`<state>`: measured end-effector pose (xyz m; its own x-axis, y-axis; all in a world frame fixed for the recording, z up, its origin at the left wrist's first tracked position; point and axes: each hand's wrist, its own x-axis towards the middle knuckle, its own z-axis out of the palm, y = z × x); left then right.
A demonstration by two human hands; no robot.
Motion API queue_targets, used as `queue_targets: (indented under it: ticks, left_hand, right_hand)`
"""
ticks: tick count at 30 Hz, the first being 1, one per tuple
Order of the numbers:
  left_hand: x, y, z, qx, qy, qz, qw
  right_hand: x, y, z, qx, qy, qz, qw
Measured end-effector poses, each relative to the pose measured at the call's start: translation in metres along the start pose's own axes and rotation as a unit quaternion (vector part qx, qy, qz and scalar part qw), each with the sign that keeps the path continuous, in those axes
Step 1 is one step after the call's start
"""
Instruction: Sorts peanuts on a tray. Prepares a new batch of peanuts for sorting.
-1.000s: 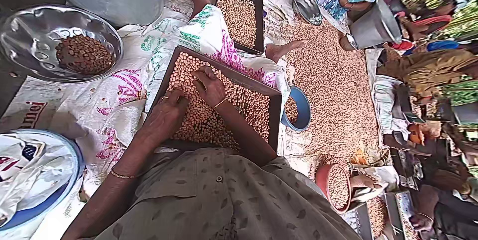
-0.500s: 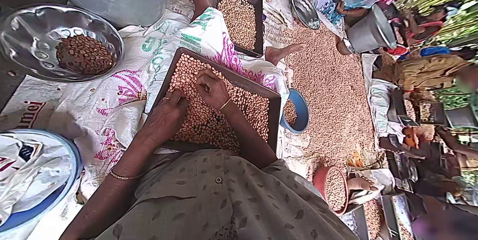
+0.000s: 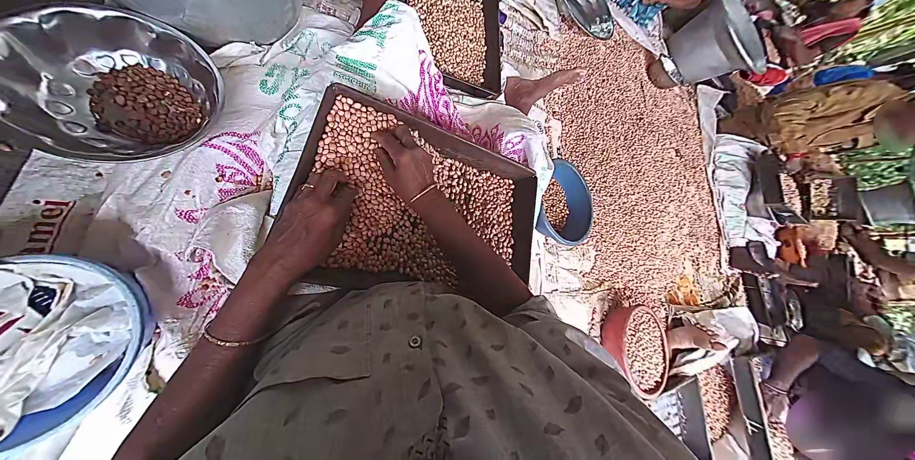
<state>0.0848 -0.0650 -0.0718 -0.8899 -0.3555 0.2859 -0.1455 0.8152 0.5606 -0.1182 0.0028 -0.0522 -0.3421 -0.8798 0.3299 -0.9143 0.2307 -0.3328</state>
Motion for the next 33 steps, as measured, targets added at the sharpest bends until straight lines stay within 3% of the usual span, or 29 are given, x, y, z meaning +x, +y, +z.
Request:
queue_targets:
  ticks: [5,10,15,17,18,20,22,24,27,30,33]
  left_hand:
    - [0.001,0.0,0.001,0.002,0.0,-0.003,1.0]
    - [0.001,-0.002,0.002,0.003,-0.003,-0.004,1.0]
    - [0.001,0.0,0.0,-0.009,-0.004,-0.004,1.0]
    - [0.001,-0.001,0.0,-0.012,-0.001,-0.002,1.0]
    - [0.001,-0.002,0.0,-0.014,0.0,-0.001,1.0]
    - [0.001,-0.002,0.001,-0.016,0.0,0.0,1.0]
    - [0.001,-0.001,0.001,-0.017,0.001,0.002,1.0]
    - [0.001,-0.002,0.0,-0.015,0.002,0.006,1.0]
    - [0.001,-0.002,0.001,-0.012,0.004,0.007,1.0]
    - [0.001,-0.002,0.001,-0.004,-0.003,0.003,1.0]
    - [0.001,-0.003,0.001,0.0,-0.006,-0.001,1.0]
  right_hand:
    - [0.004,-0.003,-0.002,-0.01,-0.016,0.018,1.0]
    - [0.01,-0.009,-0.011,-0.012,-0.085,0.068,0.994]
    - [0.009,0.001,-0.014,0.052,-0.075,0.028,0.995]
    - [0.015,0.01,-0.027,0.115,-0.025,0.019,0.993]
    - [0.021,0.016,-0.032,0.183,0.052,0.031,0.981]
    - [0.038,0.028,-0.053,0.347,0.189,0.092,0.914]
    - [0.047,0.037,-0.07,0.407,0.207,0.144,0.878]
    - [0.038,0.032,-0.063,0.358,0.118,0.134,0.917]
    - [0.007,0.015,-0.034,0.177,-0.078,0.04,0.98]
    - [-0.011,0.001,-0.007,0.049,-0.071,0.019,0.996]
    - [-0.012,-0.004,-0.003,0.017,-0.059,0.036,0.997]
